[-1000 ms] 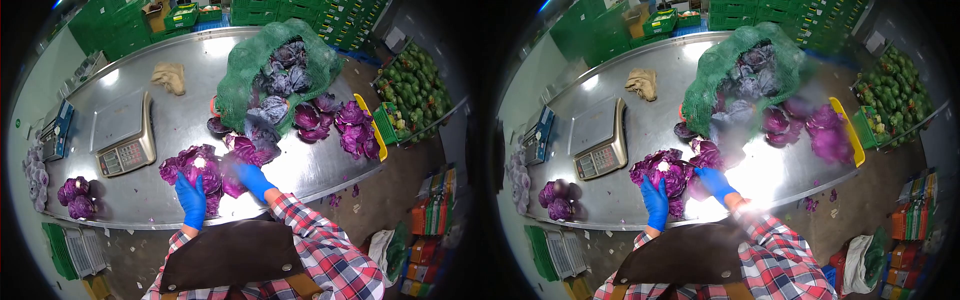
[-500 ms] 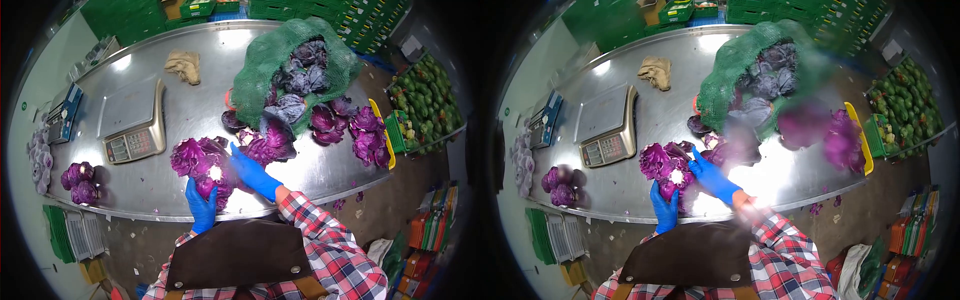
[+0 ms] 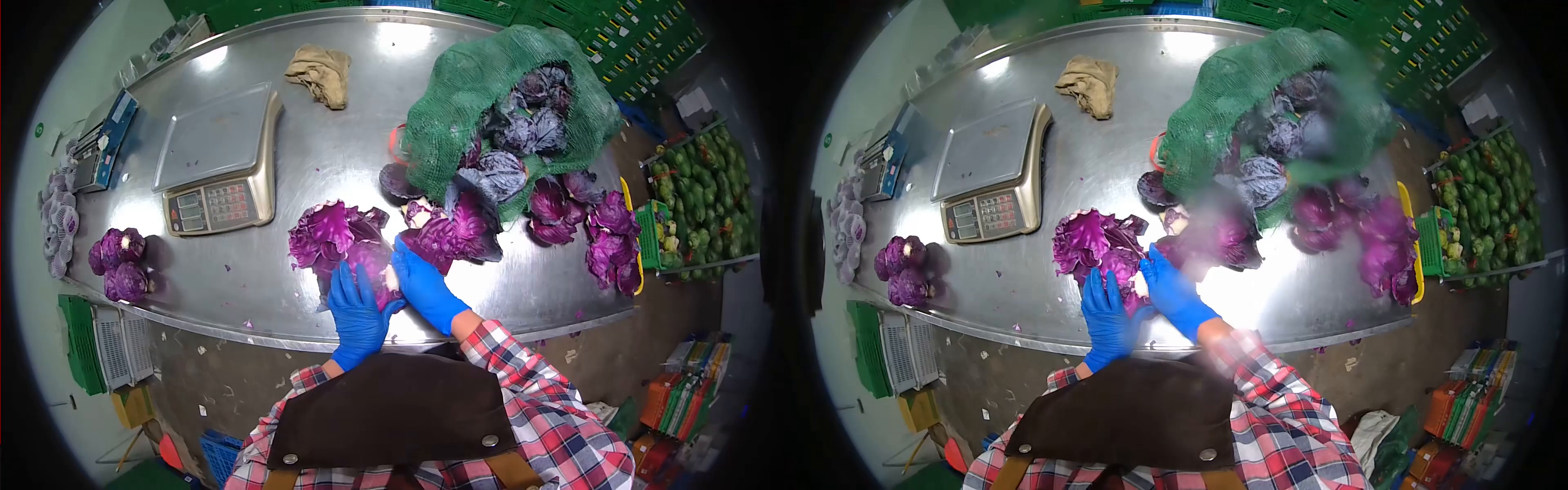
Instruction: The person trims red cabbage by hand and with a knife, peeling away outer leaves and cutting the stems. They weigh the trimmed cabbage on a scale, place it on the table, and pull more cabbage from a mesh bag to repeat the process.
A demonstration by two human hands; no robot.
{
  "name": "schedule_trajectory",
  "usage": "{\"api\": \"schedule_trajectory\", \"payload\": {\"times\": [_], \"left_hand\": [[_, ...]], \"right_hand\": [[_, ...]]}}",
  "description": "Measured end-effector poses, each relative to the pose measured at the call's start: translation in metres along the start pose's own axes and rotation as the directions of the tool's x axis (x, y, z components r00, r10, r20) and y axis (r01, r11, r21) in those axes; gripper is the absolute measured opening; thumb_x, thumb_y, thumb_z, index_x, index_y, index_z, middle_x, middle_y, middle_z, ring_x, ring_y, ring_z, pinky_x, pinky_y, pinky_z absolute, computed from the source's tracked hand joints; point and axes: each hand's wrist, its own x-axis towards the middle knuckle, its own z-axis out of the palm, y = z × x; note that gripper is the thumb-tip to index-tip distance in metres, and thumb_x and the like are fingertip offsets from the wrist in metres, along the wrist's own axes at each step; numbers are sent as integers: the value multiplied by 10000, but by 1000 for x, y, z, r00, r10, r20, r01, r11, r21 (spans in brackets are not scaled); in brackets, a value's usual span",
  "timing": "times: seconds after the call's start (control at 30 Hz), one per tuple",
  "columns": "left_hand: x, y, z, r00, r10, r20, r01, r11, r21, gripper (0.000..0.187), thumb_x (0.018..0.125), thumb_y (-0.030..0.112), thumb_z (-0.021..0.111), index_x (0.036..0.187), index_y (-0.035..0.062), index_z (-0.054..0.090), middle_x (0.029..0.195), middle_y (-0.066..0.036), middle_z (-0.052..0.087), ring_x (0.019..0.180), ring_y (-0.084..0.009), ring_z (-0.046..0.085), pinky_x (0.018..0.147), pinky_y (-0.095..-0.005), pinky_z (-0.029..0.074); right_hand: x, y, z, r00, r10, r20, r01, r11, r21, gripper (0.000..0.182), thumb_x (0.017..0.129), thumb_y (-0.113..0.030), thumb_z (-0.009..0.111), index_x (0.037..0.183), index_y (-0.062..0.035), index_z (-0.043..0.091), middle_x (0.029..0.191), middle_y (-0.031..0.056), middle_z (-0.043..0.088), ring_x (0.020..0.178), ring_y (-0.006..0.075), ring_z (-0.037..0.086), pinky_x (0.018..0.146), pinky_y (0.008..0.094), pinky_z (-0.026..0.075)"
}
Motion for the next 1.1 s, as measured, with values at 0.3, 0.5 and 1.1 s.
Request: {"api": "schedule_trajectory", "payload": {"times": [0.3,0.5,1.1], "left_hand": [[-1,0,4,992,111,-57,-110,993,31,880,740,510,630,1336,-11,248,1389,-277,214,1238,-452,263,940,-567,265],[-10,-14,-9,999,41,-35,-47,979,-197,888,695,366,732,1353,29,239,1401,-275,194,1256,-460,258,999,-522,260],[-27,-63,-47,731,-593,338,605,334,-723,996,699,265,770,1392,-14,112,1321,-229,340,1179,-262,422,965,-347,384]], "right_hand": [[34,47,-20,919,350,-182,-269,894,358,484,941,-476,331,925,-53,565,658,33,574,351,110,415,326,258,323],[14,15,-12,997,23,-69,5,928,373,445,857,-394,577,1162,-80,501,831,45,580,574,86,477,467,227,396],[-21,3,33,922,-380,-75,373,923,-90,338,798,-270,681,1020,-24,613,883,60,646,780,112,594,717,262,480]]}}
